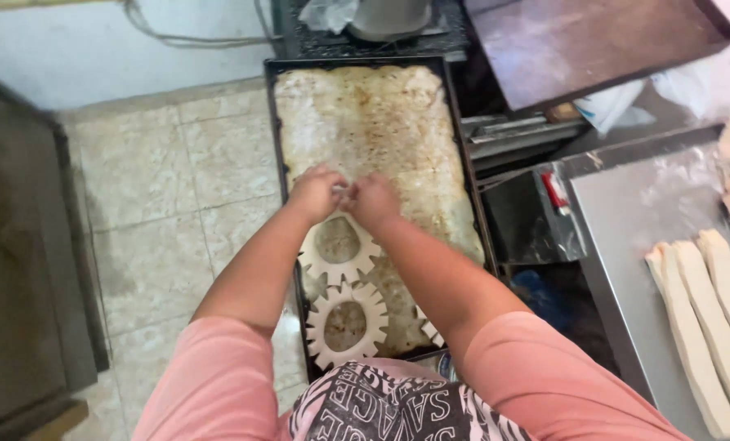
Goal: Cleaning a baking tray, then cutting slits into dough strips and forming them into rings.
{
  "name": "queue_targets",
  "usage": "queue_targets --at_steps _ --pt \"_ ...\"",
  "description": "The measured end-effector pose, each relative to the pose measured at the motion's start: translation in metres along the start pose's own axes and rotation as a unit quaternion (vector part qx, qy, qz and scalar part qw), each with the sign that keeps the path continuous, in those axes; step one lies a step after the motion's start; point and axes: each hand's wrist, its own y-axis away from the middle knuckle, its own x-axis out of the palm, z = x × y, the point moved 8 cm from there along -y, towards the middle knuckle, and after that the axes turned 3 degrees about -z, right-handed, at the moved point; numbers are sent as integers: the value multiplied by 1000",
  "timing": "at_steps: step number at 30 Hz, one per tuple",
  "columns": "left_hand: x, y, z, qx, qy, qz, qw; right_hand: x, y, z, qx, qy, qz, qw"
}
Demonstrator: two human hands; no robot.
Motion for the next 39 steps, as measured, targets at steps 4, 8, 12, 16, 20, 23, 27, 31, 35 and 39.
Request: queue_targets --at_steps 4,8,12,16,20,23,27,31,35,39 --pt "-33 69 -26 110 131 -257 951 -68 80 -6 -207 -195 -198 938" --pt "-42 167 -43 66 233 -312 919 -201 224 -73 -235 -254 -274 897" --pt "-34 211 -79 -2 282 -284 916 -290 363 -185 -193 -177 -345 901" --pt "-27 186 -157 55 293 -260 918 -324 515 -305 79 -137 -480 863" --pt "-11 131 -295 167 245 -176 939 -296 636 -416 340 -194 -484 783" --pt "7 88 -444 261 271 -111 920 -274 651 -474 369 -199 -420 804" --pt "36 19 -577 288 236 -118 920 -277 608 -484 345 -234 -329 847" --pt "60 -45 -607 92 146 -80 982 -280 591 -470 351 -187 -278 874" --pt "53 -40 -626 26 35 -3 999 -269 578 -471 342 -189 -282 876" --pt "55 -54 -613 32 57 9 998 -264 573 -456 321 -225 -322 862"
